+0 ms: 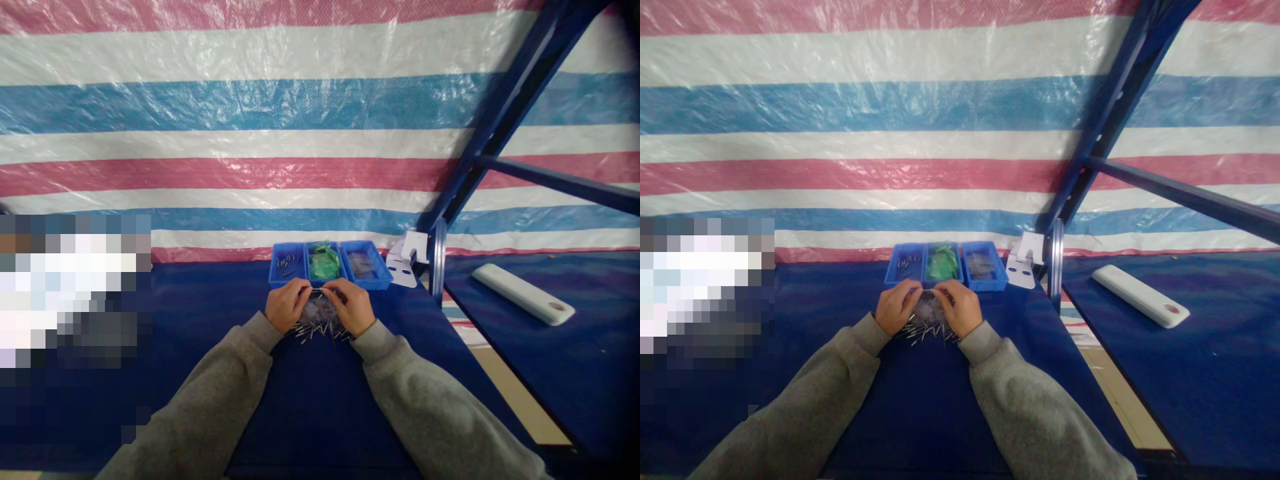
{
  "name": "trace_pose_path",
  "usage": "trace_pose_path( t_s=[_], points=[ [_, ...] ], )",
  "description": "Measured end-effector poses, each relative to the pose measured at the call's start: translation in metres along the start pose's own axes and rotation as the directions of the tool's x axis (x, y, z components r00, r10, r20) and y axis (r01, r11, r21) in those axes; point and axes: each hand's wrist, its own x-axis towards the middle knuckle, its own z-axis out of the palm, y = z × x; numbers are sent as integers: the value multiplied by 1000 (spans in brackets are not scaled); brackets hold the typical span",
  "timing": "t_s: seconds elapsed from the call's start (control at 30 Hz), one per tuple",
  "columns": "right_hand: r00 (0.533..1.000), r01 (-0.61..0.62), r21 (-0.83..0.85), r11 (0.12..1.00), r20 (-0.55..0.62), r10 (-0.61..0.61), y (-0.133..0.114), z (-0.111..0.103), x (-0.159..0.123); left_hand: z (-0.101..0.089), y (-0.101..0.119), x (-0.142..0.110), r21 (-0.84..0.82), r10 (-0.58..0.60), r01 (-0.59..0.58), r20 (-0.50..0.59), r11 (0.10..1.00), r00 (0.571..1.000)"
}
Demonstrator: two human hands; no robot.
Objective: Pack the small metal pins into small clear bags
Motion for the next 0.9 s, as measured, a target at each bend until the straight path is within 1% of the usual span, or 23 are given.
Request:
trace_pose_path(
  t_s=[0.07, 0.2, 0.37, 0.57, 0.63, 0.8, 0.9],
  points=[
    [1000, 16, 3, 1000, -6, -16, 0, 0, 0, 1, 0, -1, -5, 22, -22, 0, 1000, 1000],
    [999, 33, 3, 999, -6, -33, -1, 0, 0, 3, -3, -2, -13, 57, -57, -35, 998, 998],
    [999, 41, 43, 998, -11, -40, -6, -4, -1, 4, -3, -3, -20, 10, -11, -49, 1000, 999],
    [999, 46, 68, 997, -10, -46, -9, -6, -1, 3, -4, -2, -27, -23, 22, -33, 999, 999],
    [999, 48, 52, 997, -17, -48, -8, -5, -1, 3, -3, -2, -71, -39, 36, -49, 997, 998],
    [999, 47, 21, 999, -26, -47, -6, -4, -1, 1, 2, 0, -203, -53, 18, -172, 979, 984],
    [999, 45, 9, 999, -7, -45, -6, -3, -1, 0, 8, 0, -285, -83, 32, -169, 958, 982]
  ],
)
